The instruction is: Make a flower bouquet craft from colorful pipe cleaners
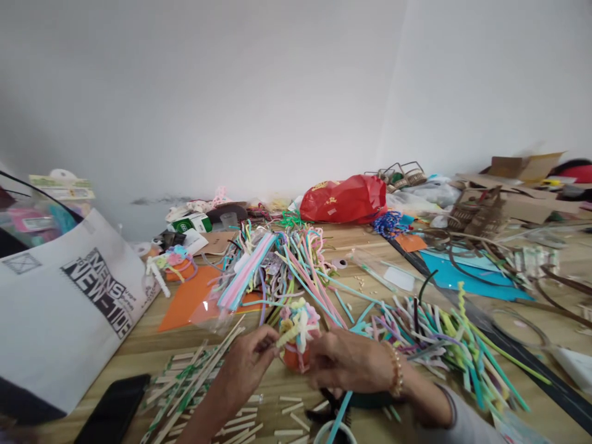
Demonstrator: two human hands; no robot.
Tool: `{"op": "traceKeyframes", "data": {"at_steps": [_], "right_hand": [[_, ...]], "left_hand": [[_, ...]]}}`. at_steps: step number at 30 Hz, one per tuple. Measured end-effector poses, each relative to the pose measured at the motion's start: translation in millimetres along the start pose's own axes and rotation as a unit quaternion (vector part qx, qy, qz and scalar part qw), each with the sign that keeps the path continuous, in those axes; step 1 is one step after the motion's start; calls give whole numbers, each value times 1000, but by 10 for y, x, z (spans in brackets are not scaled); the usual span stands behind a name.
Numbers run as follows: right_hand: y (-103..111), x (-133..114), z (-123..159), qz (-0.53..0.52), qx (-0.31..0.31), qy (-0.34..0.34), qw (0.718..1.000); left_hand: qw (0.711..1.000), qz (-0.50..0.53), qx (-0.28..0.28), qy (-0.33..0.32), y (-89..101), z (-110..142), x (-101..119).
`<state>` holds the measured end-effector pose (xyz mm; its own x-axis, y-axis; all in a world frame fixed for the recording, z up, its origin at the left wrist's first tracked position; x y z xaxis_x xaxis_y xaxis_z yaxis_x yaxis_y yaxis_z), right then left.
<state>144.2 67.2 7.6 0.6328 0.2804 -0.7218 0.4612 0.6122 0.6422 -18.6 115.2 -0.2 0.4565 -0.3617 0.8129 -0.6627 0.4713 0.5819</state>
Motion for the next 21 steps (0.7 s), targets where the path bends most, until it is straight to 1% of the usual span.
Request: {"op": "traceKeyframes", "data": {"at_steps": [1, 2, 3, 4, 7, 11, 13, 15, 17, 21], "right_hand": [[9, 36, 33, 5, -36, -6, 999], [28, 78, 63, 12, -59, -17, 998], [55, 118, 87, 18, -69, -26, 997], [92, 156, 103, 30, -65, -33, 997], [213, 261, 105, 62, -20, -40, 997], [366, 459, 44, 87, 70, -74, 991], [404, 546, -5, 92, 104, -84, 987], [391, 609, -66, 89, 114, -85, 986], [341, 653, -130, 85, 112, -82, 987], [196, 696, -229, 53, 90, -60, 993]], "left_hand": [[1000, 26, -3, -1, 11, -8, -30], [998, 55, -5, -2, 20, -18, -63], [997, 81, -7, -2, 29, -28, -97], [995, 102, -11, -2, 34, -39, -126], [991, 132, -24, -3, 51, -65, -169], [989, 145, -38, 0, 79, -76, -147], [987, 159, -18, 13, 105, -71, -139], [983, 178, 21, 25, 139, -61, -127], [979, 195, 56, 31, 163, -51, -111], [970, 227, 86, 29, 183, -50, -144]]}}
Point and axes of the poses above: each hand's wrist, its own z-axis away from the middle knuckle, its own y-axis out of the back of the hand, x = y × z, the point moved 6 cm from there along -z, towards the middle knuckle, and after that the axes turned 8 degrees about -x, right-handed, at the moved point
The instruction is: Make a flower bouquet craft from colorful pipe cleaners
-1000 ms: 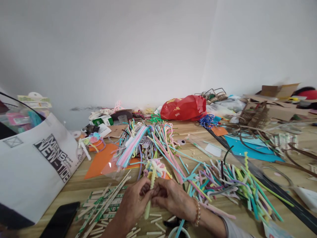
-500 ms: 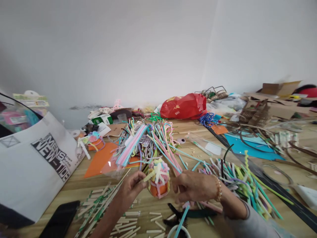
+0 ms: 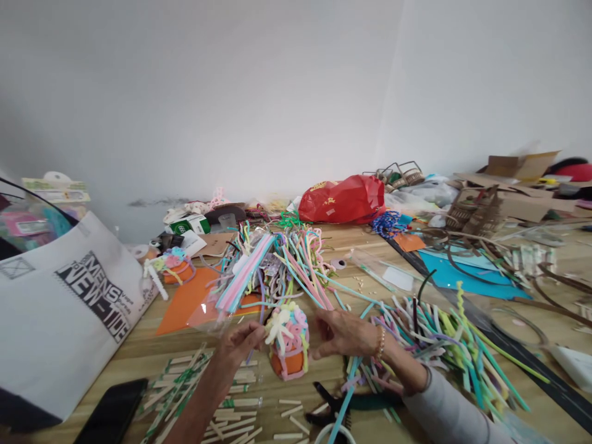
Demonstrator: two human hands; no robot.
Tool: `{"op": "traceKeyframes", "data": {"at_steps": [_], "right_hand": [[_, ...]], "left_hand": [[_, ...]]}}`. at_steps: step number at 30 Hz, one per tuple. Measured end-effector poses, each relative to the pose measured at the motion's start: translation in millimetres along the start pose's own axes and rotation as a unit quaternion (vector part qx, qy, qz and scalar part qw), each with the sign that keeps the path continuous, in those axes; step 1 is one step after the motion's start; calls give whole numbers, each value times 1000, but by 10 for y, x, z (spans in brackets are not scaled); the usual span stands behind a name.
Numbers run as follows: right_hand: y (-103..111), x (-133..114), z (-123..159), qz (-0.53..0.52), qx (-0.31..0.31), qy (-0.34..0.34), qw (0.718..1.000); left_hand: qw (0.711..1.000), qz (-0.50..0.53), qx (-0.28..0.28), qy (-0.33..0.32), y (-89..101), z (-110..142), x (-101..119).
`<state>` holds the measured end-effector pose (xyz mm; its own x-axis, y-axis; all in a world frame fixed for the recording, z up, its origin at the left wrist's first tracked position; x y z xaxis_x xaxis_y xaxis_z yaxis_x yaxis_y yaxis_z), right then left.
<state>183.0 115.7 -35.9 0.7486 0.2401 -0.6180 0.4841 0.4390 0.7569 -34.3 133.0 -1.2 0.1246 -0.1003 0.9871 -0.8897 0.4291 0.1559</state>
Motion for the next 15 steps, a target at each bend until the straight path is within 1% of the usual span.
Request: {"op": "traceKeyframes", "data": {"at_steps": [4, 7, 9, 12, 14, 15], "right_hand": [[-102, -13, -22, -69, -27, 25, 997], [-158, -29, -44, -165, -59, 53, 983], [-212, -33, -75, -252, -89, 80, 960], [-308, -7, -141, -388, -130, 103, 907], [-366, 10, -184, -436, -142, 106, 882], [-395, 9, -201, -445, -145, 108, 877]], "left_hand": [[997, 77, 7, -19, 92, -36, -126], [991, 136, 11, -15, 154, -63, -242], [982, 189, 27, -9, 186, -71, -297], [965, 257, 55, -12, 213, -70, -317], [958, 279, 67, -20, 223, -63, -306], [956, 285, 70, -24, 227, -60, -302]]}}
Point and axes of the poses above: each hand's wrist, its own z-axis away from the middle knuckle, its own y-axis out of the back of the hand, x = y × z, the point moved 6 cm from there along -z, towards the middle knuckle, and after that the axes turned 8 degrees about -x, right-handed, at the moved point
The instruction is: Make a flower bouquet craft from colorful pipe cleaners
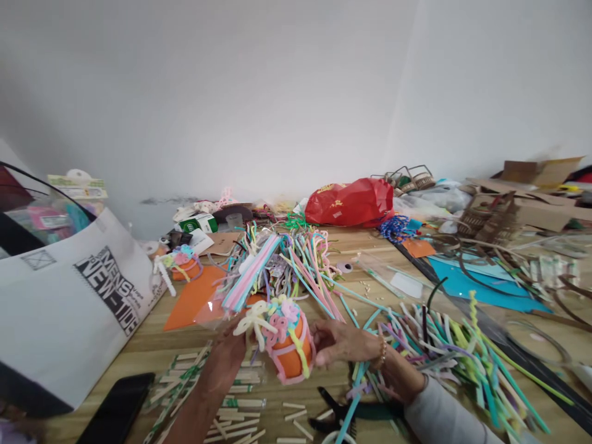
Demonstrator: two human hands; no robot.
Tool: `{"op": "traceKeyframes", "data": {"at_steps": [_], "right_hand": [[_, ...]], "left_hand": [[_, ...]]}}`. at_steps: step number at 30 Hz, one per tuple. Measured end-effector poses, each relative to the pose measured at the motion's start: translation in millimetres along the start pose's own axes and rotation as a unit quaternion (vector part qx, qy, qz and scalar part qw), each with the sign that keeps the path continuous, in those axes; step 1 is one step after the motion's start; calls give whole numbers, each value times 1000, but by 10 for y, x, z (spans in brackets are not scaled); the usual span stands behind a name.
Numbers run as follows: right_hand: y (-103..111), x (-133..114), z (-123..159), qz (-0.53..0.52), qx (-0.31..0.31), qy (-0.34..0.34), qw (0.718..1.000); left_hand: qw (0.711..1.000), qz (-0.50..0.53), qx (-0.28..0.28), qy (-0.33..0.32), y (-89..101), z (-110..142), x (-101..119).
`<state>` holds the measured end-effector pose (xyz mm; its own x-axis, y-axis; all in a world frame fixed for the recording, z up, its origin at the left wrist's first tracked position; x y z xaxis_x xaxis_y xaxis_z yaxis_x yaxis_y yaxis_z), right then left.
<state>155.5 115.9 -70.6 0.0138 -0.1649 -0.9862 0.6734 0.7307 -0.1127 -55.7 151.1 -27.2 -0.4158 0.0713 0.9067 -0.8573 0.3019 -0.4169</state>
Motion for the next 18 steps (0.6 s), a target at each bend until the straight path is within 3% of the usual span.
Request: {"op": "traceKeyframes", "data": {"at_steps": [4, 9, 12, 18], "right_hand": [[-72, 58, -81, -111, 16, 35, 993], [-156, 170, -192, -254, 56, 51, 964], [-171, 224, -230, -361, 55, 54, 929], [-92, 322, -254, -439, 63, 76, 893]], "left_hand": [[999, 29, 14, -4, 75, 2, -26], [997, 37, 71, -21, 284, -1, -115], [998, -27, 57, -28, 291, 4, -145], [998, -61, -6, 3, 102, 59, -167]]}}
Point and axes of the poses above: each hand's wrist, its own z-axis away from the middle knuckle, its own y-axis out of the back of the hand, x = y × z, the point moved 6 cm from there along -z, towards the middle knuckle, and after that the axes turned 8 degrees about -x, right-handed, at the moved point
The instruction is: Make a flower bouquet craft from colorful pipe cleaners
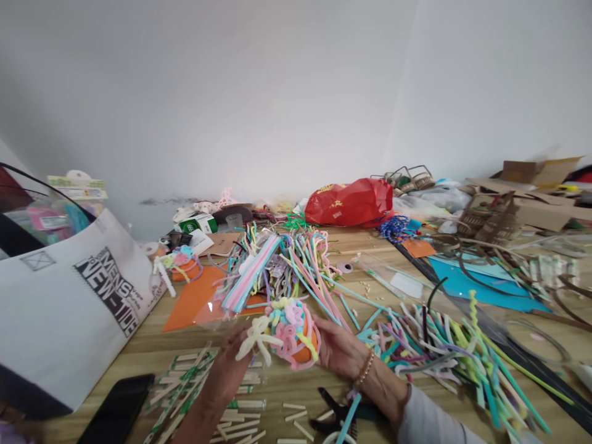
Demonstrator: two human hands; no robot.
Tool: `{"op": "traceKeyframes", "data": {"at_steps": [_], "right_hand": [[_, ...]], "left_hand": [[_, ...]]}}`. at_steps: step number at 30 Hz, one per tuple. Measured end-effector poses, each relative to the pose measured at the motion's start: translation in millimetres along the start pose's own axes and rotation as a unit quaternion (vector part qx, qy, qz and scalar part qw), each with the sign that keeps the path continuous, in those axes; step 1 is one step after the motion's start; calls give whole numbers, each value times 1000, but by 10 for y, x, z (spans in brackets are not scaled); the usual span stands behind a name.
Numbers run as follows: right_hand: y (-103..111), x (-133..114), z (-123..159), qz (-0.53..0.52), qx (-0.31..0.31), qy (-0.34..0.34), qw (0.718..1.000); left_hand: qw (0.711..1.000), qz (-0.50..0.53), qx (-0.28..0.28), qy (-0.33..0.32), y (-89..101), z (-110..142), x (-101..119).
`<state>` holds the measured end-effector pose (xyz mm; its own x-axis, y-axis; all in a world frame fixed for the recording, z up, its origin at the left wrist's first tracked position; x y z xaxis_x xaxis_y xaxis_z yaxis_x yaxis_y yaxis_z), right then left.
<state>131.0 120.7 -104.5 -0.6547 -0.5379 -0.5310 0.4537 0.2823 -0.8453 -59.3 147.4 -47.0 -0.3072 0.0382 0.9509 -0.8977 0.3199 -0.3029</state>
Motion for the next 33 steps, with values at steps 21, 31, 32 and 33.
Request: {"op": "traceKeyframes", "data": {"at_steps": [21, 31, 32, 33], "right_hand": [[128, -156, -32, -40, -8, 119, 992], [-41, -190, 4, -50, 3, 132, 990], [-42, -188, 2, -49, 5, 131, 990], [-41, -185, 0, -48, 8, 129, 990]], "left_hand": [[972, -132, -194, 11, -342, 41, 132], [961, -156, -230, 16, -345, 7, 98], [959, -161, -234, 16, -349, 6, 95], [956, -169, -240, 16, -358, 8, 90]]}}
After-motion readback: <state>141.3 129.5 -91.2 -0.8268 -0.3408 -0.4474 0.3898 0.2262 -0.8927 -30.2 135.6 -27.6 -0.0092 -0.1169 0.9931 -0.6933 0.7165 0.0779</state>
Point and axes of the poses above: each hand's wrist, its own z-axis away from the middle knuckle, its own y-axis out of the back of the hand, x = y × z, the point moved 6 cm from there along -z, towards the middle knuckle, and after that the axes turned 8 degrees about -x, right-handed, at the moved point
